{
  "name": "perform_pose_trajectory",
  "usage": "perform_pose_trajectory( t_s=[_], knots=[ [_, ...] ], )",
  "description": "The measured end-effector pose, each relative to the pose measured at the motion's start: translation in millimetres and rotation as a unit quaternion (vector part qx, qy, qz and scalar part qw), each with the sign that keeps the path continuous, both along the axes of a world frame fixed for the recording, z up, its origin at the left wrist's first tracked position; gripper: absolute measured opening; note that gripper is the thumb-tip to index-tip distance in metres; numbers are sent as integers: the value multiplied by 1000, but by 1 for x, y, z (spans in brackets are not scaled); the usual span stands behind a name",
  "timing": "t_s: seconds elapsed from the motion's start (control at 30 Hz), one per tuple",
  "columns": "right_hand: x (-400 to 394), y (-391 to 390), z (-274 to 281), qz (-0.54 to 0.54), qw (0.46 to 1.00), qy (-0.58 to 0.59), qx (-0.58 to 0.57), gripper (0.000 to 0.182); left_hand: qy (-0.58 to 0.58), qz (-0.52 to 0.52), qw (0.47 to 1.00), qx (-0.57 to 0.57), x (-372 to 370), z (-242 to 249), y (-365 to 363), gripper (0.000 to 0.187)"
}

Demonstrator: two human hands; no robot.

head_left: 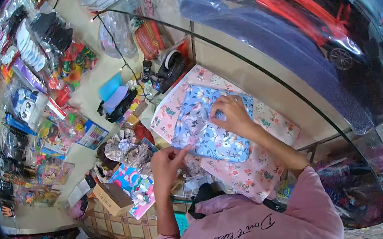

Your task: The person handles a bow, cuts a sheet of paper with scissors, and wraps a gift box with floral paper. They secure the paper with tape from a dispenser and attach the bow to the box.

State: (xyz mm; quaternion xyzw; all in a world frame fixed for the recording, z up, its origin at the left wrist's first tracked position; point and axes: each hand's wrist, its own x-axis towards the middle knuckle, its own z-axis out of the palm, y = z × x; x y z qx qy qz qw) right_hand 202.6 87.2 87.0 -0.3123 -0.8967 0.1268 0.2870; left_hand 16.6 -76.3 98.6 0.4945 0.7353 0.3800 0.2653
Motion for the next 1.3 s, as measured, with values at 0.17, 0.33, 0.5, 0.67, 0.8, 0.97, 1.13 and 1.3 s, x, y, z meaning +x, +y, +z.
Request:
perform_pose_trajectory(
  t_s=[0.17,0.33,0.5,0.67,0.8,0.97,1.13,1.3],
  knots=[
    [-13,23,49,119,988,32,-98,12,1,42,997,67,-22,19,2,28],
    [-71,38,65,206,976,-1,-71,13,34,10,979,202,-65,13,47,18],
    [-147,89,20,164,955,3,-248,18,97,-32,956,276,-103,-17,115,29],
    [-178,125,-4,1,717,147,-682,23,101,-37,955,276,-127,-60,165,48],
    [-191,130,-24,-69,706,195,-677,22,66,-36,966,247,-134,-75,184,53],
    [-202,132,-37,-79,676,229,-695,22,42,-32,971,233,-138,-92,200,54],
    [-207,130,-51,-113,682,237,-683,20,20,-43,961,273,-140,-104,210,53],
    [-211,119,-47,-157,649,296,-682,16,-24,-19,947,320,-135,-107,209,57]
  ],
)
